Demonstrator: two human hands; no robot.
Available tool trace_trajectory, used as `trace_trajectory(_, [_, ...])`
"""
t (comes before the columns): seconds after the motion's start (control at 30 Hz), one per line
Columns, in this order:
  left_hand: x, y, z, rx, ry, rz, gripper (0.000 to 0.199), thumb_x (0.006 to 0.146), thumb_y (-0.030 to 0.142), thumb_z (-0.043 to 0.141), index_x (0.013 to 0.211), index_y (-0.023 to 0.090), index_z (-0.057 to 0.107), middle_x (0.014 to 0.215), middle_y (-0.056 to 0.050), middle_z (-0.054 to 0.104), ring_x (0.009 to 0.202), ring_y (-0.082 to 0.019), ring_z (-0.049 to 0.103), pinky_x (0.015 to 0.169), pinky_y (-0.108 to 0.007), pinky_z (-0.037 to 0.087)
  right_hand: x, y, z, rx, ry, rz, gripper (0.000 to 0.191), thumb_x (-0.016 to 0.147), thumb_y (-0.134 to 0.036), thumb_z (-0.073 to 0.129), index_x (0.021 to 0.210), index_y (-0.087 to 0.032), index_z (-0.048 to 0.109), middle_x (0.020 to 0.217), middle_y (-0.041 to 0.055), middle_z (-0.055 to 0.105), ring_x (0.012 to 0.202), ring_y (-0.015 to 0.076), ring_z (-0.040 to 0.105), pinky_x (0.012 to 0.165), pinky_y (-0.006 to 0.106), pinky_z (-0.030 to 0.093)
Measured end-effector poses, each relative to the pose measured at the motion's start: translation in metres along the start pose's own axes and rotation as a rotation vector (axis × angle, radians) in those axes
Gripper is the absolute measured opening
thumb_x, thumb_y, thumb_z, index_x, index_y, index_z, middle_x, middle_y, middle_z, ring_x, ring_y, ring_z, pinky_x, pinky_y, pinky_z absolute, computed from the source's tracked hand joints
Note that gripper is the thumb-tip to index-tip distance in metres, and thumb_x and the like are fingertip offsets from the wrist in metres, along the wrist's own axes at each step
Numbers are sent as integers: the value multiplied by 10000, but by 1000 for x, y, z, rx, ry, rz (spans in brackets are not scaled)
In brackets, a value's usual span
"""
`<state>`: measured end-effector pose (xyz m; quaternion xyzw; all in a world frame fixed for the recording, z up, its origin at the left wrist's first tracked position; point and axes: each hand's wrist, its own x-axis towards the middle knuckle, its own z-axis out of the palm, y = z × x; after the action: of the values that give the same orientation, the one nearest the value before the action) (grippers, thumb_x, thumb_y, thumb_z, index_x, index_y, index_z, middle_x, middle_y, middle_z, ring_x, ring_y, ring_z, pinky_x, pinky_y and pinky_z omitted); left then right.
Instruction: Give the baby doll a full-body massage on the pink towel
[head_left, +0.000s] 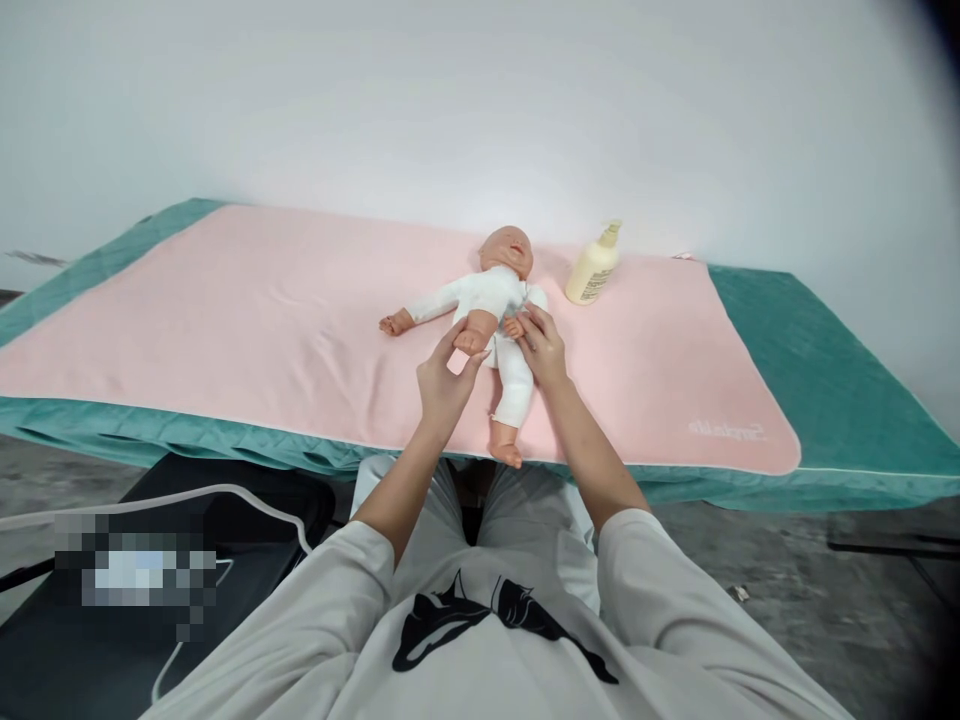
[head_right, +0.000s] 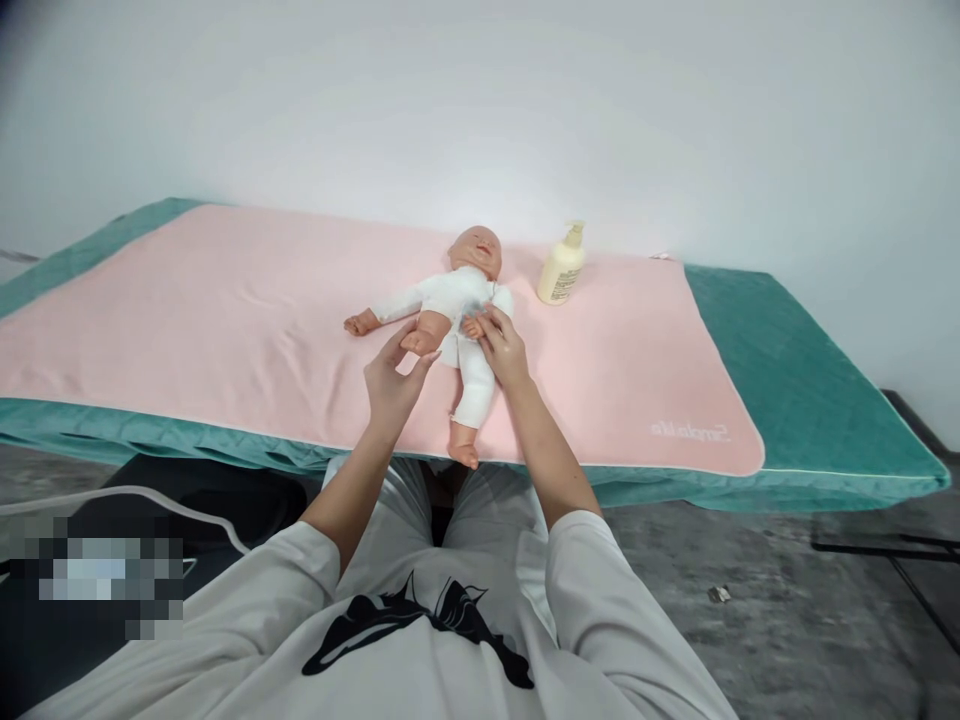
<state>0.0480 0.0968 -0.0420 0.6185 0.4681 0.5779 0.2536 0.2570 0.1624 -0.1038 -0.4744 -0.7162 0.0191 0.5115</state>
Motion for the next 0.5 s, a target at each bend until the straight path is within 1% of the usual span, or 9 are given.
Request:
trace_trajectory(0.1, [4, 0, 4, 43, -16, 23, 529, 799, 310, 780, 1304, 237, 639, 1247, -58, 714, 1157, -265, 678, 1013, -376, 531, 0, 0, 1, 26, -21, 4, 430, 988, -475, 426, 1266, -236, 650, 1402, 126, 578, 1245, 221, 620, 1150, 425, 487])
trace_trajectory(0.27, [5, 3, 6, 109, -27, 36, 517, 820, 287, 761, 1314, 216, 625, 1251, -66, 713, 1154, -245, 681, 1002, -345, 537, 1, 2, 3, 49, -12, -15, 400, 979, -464, 457, 1228, -238, 673, 1378, 112, 606, 1224, 219, 632, 1127, 401, 510])
trace_trajectory(0.37, [2, 4, 5, 123, -29, 41, 518, 819, 276, 762, 1316, 223, 624, 1269, -62, 703, 1163, -242, 677, 1003, -336, 540, 0, 2, 4, 58, -3, -16, 379, 974, -454, 473, 1224, -250, 671, 1368, 98, 612, 1213, 211, 634, 1128, 394, 510])
trace_trajectory(0.5, [-6, 5, 0, 141, -37, 20, 514, 816, 258, 761, 1312, 232, 631, 1305, -53, 683, 1191, -245, 663, 1013, -339, 543, 0, 2, 2, 44, 38, -21, 366, 969, -431, 489, 1216, -229, 668, 1363, 120, 598, 1226, 218, 619, 1134, 411, 502])
